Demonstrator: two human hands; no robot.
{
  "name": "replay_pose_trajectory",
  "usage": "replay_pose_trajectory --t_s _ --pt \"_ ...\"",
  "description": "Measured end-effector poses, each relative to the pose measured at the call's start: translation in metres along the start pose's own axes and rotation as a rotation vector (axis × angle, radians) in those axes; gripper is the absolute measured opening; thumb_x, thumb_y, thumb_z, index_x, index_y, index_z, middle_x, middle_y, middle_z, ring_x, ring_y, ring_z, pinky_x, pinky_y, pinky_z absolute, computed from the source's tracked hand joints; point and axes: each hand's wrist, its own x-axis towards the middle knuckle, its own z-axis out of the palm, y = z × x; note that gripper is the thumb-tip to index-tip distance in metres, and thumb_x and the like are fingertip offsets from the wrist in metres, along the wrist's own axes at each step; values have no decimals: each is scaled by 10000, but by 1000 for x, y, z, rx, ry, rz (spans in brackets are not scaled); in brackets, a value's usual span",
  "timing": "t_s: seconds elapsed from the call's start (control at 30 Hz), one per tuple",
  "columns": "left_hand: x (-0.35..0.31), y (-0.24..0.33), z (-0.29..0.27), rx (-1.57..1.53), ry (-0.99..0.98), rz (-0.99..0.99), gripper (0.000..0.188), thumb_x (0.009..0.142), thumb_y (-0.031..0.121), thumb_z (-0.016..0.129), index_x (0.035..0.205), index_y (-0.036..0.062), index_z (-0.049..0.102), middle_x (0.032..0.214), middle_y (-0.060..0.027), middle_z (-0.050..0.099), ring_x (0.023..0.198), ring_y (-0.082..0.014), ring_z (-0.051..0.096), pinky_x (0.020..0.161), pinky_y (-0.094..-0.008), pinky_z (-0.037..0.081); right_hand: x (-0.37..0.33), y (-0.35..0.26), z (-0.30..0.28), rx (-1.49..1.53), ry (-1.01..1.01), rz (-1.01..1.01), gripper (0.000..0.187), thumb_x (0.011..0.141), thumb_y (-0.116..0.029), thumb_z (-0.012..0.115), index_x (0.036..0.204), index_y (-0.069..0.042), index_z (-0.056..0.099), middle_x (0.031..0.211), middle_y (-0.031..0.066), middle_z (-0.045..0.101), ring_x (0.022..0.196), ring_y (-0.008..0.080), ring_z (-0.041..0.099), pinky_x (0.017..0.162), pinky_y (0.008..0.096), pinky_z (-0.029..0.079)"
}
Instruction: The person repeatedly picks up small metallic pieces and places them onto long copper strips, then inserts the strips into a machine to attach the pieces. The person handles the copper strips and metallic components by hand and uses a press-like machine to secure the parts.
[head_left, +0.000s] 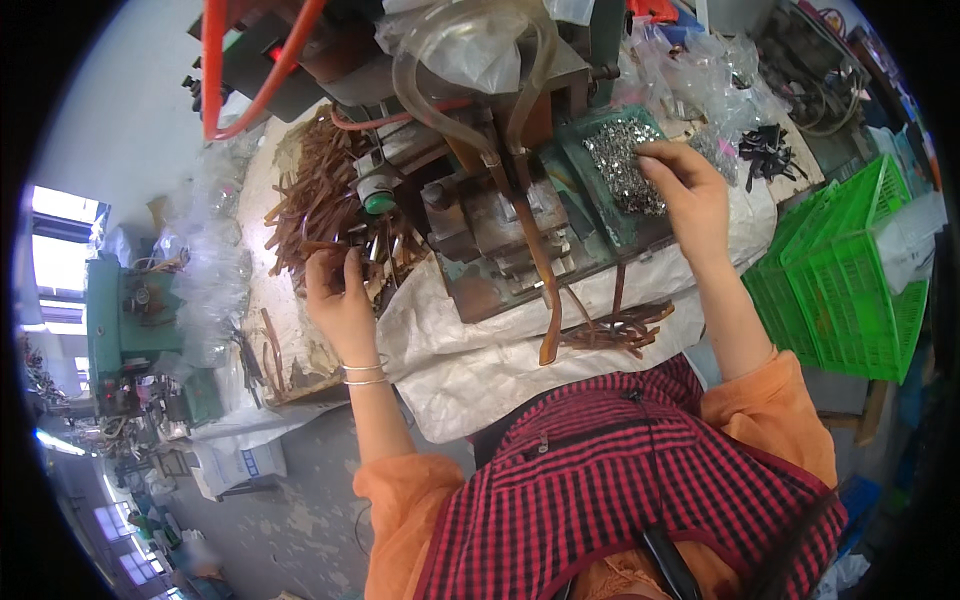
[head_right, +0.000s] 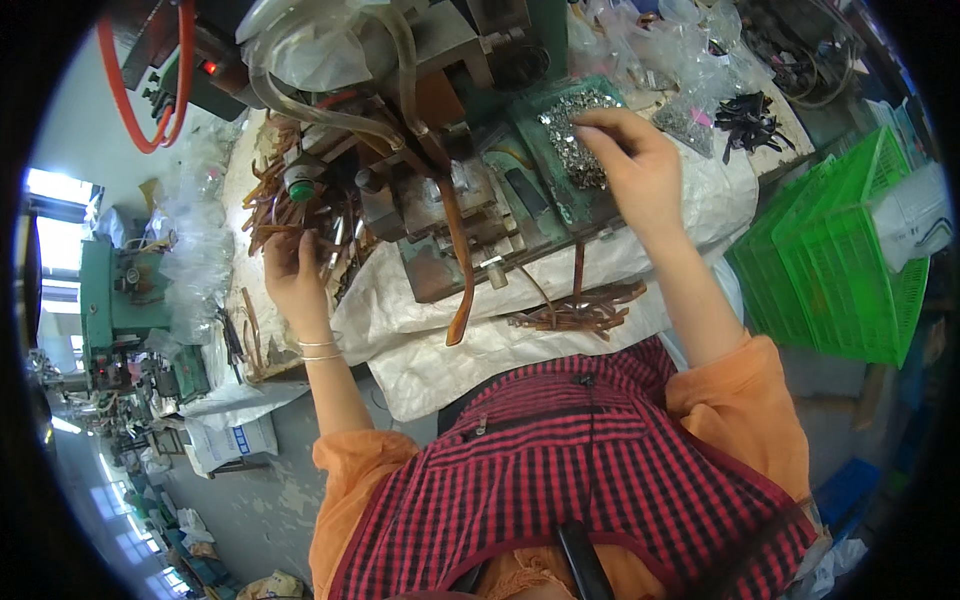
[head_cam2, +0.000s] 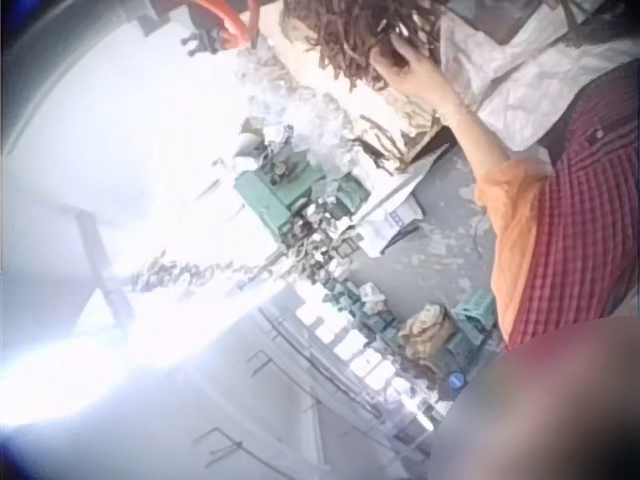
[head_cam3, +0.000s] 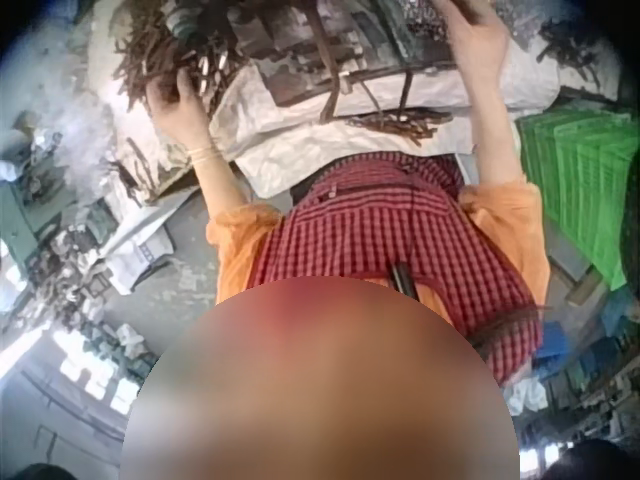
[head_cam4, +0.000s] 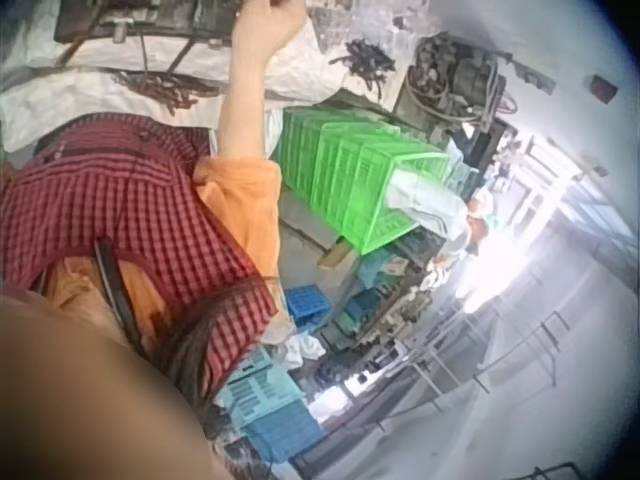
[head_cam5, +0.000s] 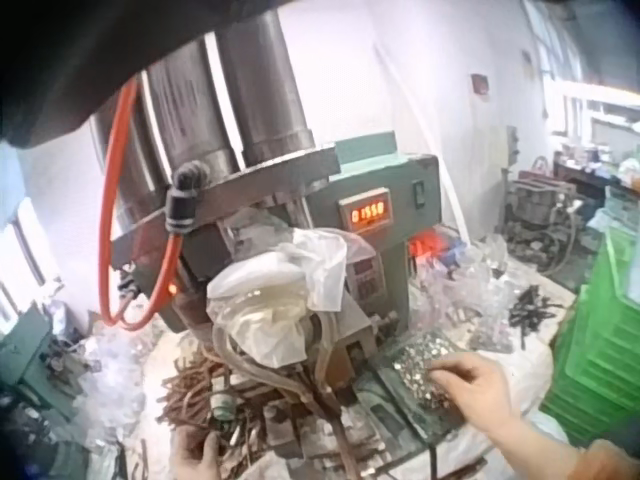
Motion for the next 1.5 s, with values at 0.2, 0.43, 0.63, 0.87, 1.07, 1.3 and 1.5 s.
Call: replay_pose_trajectory --t_s 0.2,0.43,0.63,0.87,1.07,1.3,1.5 --pt "-31 13 27 -80 31 -142 102 1007 82 680 985 -13 651 897 -19 681 774 -64 591 700 -214 490 -8 -39 81 -128 -105 -296 133 867 -62 747 978 11 738 1028 109 758 894 193 716 861 296 540" --pt "-36 86 32 -245 122 54 91 1017 52 636 1077 -15 653 1005 -99 738 842 -108 656 746 -248 543 -20 -40 97 369 -159 41 401 926 4 673 1306 45 553 1040 103 734 956 140 698 873 273 531" --pt "-34 133 37 -135 -26 741 141 918 -2 699 1041 0 630 1009 -205 748 844 -261 711 743 -322 574 -27 -73 97 476 -195 171 440 939 33 624 1363 49 509 1160 126 696 1061 156 681 929 298 530" --pt "-50 121 86 -25 -269 1014 345 735 140 892 1017 77 703 1041 -115 757 601 -172 621 526 -276 470 2 -27 49 -492 -161 -398 314 832 -81 683 1141 -44 728 1278 213 662 1249 405 587 1096 471 454" --pt "-44 119 88 1 -275 1042 295 679 68 904 919 94 734 995 -124 769 546 -165 608 460 -280 440 12 66 0 -816 0 -379 190 796 -183 798 958 -84 786 1295 225 652 1309 408 547 1104 486 428" --pt "-63 127 77 14 -278 849 287 711 50 878 965 73 747 1071 -142 769 635 -181 661 534 -282 486 8 66 4 -750 83 -374 136 871 -97 725 983 -35 768 1087 164 745 1084 352 687 961 428 529" --pt "-87 110 7 284 77 684 232 810 -72 775 1014 39 772 978 -124 773 704 -196 658 603 -298 505 0 51 -1 -660 152 -441 128 878 -89 734 1000 -67 764 904 122 738 852 317 690 761 411 530"
